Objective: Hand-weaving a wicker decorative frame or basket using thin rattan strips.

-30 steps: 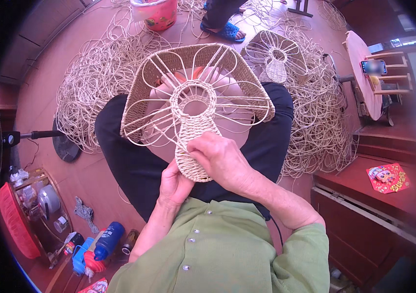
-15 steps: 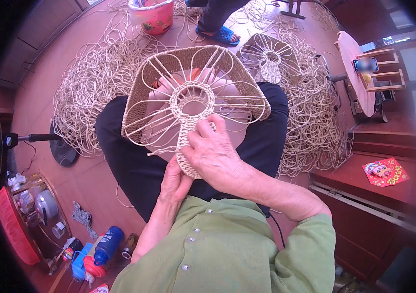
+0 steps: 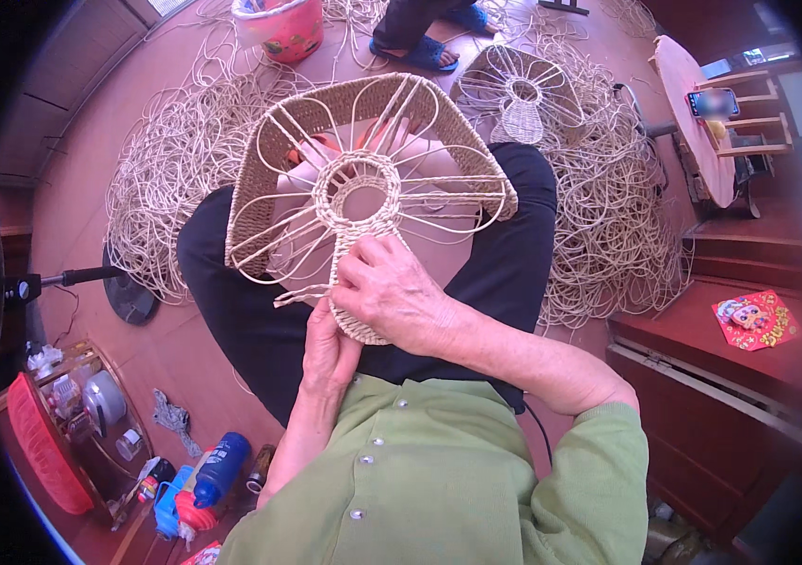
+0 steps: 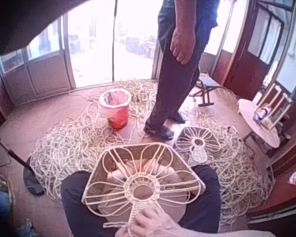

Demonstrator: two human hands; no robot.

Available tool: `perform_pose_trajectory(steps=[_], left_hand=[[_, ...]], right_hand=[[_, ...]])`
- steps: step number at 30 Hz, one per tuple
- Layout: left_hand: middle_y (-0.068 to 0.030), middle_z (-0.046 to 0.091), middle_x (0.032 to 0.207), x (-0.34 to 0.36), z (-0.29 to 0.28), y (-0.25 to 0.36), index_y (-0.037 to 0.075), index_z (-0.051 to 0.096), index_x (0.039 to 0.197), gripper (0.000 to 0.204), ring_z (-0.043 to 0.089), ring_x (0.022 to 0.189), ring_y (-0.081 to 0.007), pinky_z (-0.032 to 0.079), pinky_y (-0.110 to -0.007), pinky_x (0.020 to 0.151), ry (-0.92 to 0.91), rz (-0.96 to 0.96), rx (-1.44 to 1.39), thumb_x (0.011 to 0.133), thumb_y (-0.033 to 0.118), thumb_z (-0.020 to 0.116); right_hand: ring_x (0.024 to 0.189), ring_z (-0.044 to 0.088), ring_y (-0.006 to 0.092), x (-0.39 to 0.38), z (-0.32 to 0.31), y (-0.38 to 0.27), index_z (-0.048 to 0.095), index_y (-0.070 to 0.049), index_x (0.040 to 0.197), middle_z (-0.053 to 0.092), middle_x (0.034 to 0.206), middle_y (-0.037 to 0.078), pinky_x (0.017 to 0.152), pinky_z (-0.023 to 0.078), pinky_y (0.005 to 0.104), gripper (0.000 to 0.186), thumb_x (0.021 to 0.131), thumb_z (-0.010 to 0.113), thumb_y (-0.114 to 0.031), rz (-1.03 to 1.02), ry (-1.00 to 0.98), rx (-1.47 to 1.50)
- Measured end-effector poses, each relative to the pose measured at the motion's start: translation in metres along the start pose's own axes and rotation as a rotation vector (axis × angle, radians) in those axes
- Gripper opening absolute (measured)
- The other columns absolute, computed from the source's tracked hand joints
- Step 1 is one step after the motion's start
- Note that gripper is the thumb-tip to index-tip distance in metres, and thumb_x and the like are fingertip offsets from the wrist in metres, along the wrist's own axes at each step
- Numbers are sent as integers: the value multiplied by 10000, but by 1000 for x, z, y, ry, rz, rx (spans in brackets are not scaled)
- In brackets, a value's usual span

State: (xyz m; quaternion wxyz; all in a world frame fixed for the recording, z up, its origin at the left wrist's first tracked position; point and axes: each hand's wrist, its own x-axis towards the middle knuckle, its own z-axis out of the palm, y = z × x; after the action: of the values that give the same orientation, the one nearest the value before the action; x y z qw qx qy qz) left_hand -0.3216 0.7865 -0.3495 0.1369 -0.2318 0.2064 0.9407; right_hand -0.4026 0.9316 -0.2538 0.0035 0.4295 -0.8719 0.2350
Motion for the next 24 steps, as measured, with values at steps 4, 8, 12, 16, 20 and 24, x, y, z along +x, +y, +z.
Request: perform_pose_trajectory(steps=[4, 8, 12, 16, 20, 24], left_hand=[[-118, 630, 1213, 2, 8, 0, -38, 551, 1247, 311, 624, 1101, -187, 499, -355, 995, -32, 45, 35, 975, 112, 537], [-112, 626, 1230, 6, 14, -7, -37, 542, 1263, 335, 622, 1102, -189, 502, -360, 991, -5, 18, 78, 997, 165, 513], [-114, 619, 1248, 6, 13, -4, -26, 540, 1274, 347, 616, 1116, -198, 500, -364, 997, -67, 22, 97, 994, 178, 521], [-118, 609, 1271, 3, 1, 0, -15, 534, 1290, 369, 613, 1136, -214, 490, -379, 1024, -140, 15, 114, 965, 158, 565], [-127, 649, 1202, 5, 2, -2, -31, 597, 1221, 298, 638, 1091, -200, 514, -362, 985, -61, 1, 52, 933, 40, 585], [-120, 650, 1203, 7, 7, 1, -29, 597, 1222, 294, 640, 1085, -198, 516, -359, 983, -86, -11, 30, 934, 24, 577]], right_hand=[[918, 619, 253, -3, -7, 12, 653, -47, 1043, 633, 961, 75, 785, 514, 356, 262, 783, 683, -32, 165, 247, 457], [828, 621, 279, -24, -21, 22, 651, -46, 959, 607, 872, 91, 716, 519, 371, 155, 808, 684, -33, 373, 316, 310], [813, 615, 258, -30, -15, 6, 666, -48, 946, 618, 883, 68, 697, 509, 357, 163, 793, 721, -53, 292, 217, 278], [814, 585, 245, -26, -11, 1, 663, -76, 994, 610, 903, 51, 708, 491, 367, 242, 764, 738, -86, 281, 193, 170], [821, 587, 251, -21, -8, 4, 647, -80, 1044, 607, 893, 53, 717, 494, 373, 302, 757, 738, -88, 297, 193, 146], [814, 590, 251, -21, -10, 7, 640, -83, 1034, 603, 878, 48, 719, 494, 378, 295, 758, 739, -107, 287, 152, 161]])
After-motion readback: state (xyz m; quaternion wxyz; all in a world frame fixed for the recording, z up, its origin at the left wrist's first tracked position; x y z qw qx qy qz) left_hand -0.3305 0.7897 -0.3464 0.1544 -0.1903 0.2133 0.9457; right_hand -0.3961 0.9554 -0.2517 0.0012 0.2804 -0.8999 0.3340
